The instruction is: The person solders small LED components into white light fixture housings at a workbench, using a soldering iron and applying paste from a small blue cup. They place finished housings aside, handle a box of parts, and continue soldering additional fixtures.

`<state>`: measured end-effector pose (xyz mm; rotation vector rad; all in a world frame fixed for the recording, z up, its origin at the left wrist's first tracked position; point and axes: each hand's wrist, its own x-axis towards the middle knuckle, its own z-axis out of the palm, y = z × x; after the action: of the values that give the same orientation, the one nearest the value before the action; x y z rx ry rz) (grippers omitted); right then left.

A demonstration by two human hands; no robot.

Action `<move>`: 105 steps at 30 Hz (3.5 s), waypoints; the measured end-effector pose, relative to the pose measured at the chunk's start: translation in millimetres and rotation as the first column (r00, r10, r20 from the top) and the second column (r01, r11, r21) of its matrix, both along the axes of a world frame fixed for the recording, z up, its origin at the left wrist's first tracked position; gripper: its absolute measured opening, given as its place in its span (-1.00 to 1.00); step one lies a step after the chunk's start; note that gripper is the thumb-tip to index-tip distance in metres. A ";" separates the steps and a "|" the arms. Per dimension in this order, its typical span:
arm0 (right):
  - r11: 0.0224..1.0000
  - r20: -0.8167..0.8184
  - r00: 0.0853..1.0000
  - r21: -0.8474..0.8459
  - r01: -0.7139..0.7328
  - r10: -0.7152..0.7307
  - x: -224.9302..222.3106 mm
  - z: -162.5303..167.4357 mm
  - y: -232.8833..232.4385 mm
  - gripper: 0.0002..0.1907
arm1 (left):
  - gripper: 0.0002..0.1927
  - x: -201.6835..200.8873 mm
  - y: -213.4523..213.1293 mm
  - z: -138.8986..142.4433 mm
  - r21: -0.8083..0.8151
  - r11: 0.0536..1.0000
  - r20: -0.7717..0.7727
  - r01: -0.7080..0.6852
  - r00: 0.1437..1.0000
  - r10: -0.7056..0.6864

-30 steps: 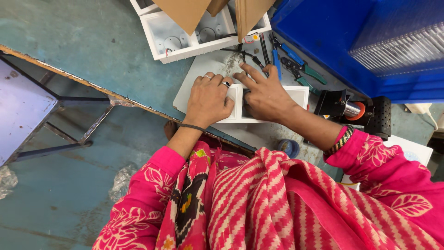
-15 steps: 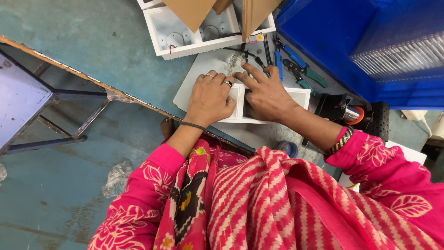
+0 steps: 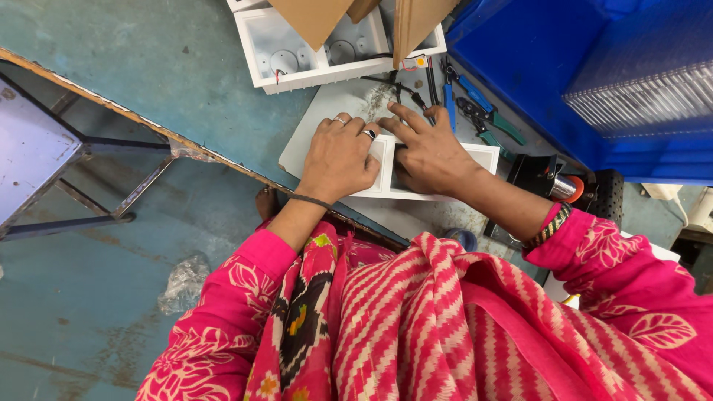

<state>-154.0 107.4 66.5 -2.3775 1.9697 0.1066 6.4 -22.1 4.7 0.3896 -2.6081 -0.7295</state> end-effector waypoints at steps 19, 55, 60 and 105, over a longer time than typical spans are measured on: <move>0.998 0.073 0.997 0.059 -0.028 0.023 -16.0 -4.2 6.6 -0.83 | -0.58 -0.5 3.7 0.2 0.004 1.000 -0.005 -0.005 1.000 0.005; 0.441 0.325 0.431 -0.049 0.896 -0.842 67.8 -37.5 53.1 -0.88 | -0.84 -72.0 10.7 -4.3 -0.086 0.856 0.273 0.510 0.838 -0.472; 0.439 0.294 0.451 -0.108 0.892 -0.843 67.0 -40.4 48.2 -0.90 | -0.88 -82.0 2.7 -3.7 -0.022 0.803 0.403 0.595 0.741 -0.537; -0.386 0.595 -0.200 -0.203 0.900 -0.778 174.5 -83.3 149.9 0.27 | -0.81 -57.9 2.5 -0.5 -0.017 0.812 0.327 0.584 0.770 -0.547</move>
<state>20.5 257.3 -16.8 0.2031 3.2871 -0.9645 -51.5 -19.6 4.2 -0.3886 -3.0847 -0.7320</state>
